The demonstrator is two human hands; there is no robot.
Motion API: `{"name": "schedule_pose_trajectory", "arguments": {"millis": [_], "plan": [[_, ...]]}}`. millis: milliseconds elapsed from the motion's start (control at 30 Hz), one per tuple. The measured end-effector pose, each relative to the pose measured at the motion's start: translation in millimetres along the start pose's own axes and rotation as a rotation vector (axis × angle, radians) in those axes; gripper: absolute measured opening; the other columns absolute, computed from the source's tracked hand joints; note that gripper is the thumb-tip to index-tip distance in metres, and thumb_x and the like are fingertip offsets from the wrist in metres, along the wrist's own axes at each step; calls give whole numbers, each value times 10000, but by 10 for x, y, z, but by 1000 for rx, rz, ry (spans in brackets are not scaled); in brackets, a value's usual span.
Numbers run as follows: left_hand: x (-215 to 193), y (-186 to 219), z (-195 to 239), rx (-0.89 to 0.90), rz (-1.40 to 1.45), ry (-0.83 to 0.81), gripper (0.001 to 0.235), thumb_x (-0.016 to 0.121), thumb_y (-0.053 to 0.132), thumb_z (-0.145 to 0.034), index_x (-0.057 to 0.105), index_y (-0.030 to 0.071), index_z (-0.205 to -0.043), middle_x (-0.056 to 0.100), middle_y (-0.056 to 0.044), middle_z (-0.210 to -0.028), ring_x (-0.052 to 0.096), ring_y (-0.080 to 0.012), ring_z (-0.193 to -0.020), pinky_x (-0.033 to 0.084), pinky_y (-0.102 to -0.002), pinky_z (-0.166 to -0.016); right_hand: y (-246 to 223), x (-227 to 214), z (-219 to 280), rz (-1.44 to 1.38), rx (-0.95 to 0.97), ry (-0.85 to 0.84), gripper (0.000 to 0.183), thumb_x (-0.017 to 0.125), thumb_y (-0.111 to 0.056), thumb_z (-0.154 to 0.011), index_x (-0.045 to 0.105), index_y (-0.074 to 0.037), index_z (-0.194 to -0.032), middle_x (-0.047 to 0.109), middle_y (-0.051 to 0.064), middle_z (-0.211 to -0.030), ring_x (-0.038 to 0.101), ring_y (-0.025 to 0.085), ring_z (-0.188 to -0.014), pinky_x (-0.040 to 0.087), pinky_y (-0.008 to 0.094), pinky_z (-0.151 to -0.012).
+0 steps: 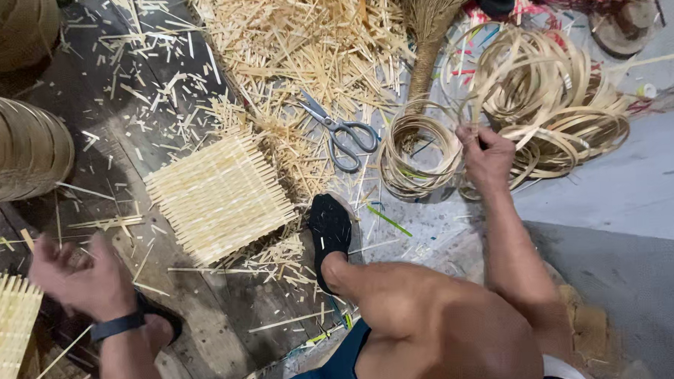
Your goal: The person places a woven bamboo mat over a circular wooden form, then uses shears to trim the excess bamboo strips flush with the form's edge. The person repeats this process for multiple mats, stacking the finished pieces.
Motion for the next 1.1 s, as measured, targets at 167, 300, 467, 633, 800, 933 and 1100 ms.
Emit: {"name": "schedule_pose_trajectory", "arguments": {"millis": [167, 300, 467, 633, 800, 933, 1100], "plan": [[600, 1317, 116, 38, 269, -286, 406, 769, 76, -991, 585, 71, -1353, 546, -119, -1301, 628, -194, -1128, 608, -307, -924, -571, -81, 1, -94, 6, -50, 171, 794, -187, -1002, 788, -26, -1060, 578, -94, -737, 444, 20, -666, 360, 216, -592], [1044, 2228, 387, 99, 472, -483, 350, 783, 173, -949, 672, 125, -1278, 696, -99, -1235, 689, -183, -1103, 633, -314, -900, -1007, -48, 133, -181, 50, -128, 175, 778, -215, -990, 796, -62, -1074, 564, -109, -700, 439, 4, -623, 328, 204, -542], [1560, 3214, 635, 392, 547, -526, 678, 763, 277, -956, 476, 72, -1535, 565, -224, -1490, 518, -360, -1395, 377, -444, -1181, -1384, -23, 409, -176, 58, -231, 207, 771, -243, -968, 787, -39, -1000, 558, -67, -637, 461, 26, -568, 348, 211, -500], [2169, 3516, 861, -13, 972, -840, 493, 647, 295, -1059, 534, 60, -1478, 681, -111, -1245, 616, -216, -1141, 485, -342, -992, -1471, 82, 633, -464, 108, -381, 199, 739, -218, -972, 776, -28, -1017, 597, -57, -679, 479, 26, -582, 370, 213, -511], [2303, 2930, 928, -615, 1171, -777, 386, 634, 328, -1050, 756, -26, -1146, 582, 33, -732, 468, -67, -585, 398, -217, -516, -934, 28, 536, -520, 186, -309, 209, 724, -215, -1019, 760, -19, -955, 537, -48, -628, 427, 36, -542, 330, 224, -496], [2177, 2204, 667, -990, 1434, -736, 298, 637, 317, -1030, 698, 26, -1055, 534, 27, -734, 454, -76, -612, 347, -208, -483, -456, -39, 332, -110, 74, -207, 271, 759, -247, -1052, 754, 10, -965, 527, -16, -666, 440, 88, -629, 353, 280, -553], [1880, 1805, 544, -1105, 1474, -818, 238, 649, 277, -1034, 671, 43, -1076, 552, 12, -834, 467, -92, -692, 335, -203, -489, -635, 256, 267, 332, -62, -254, 416, 860, -263, -854, 729, -14, -1160, 694, 132, -927, 682, 265, -849, 520, 369, -770]]}}
Point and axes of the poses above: each hand's wrist, its own z-axis away from the middle knuckle, its own x-axis out of the palm, y = z × x, the point moved 7 cm from there along -z, towards the middle knuckle
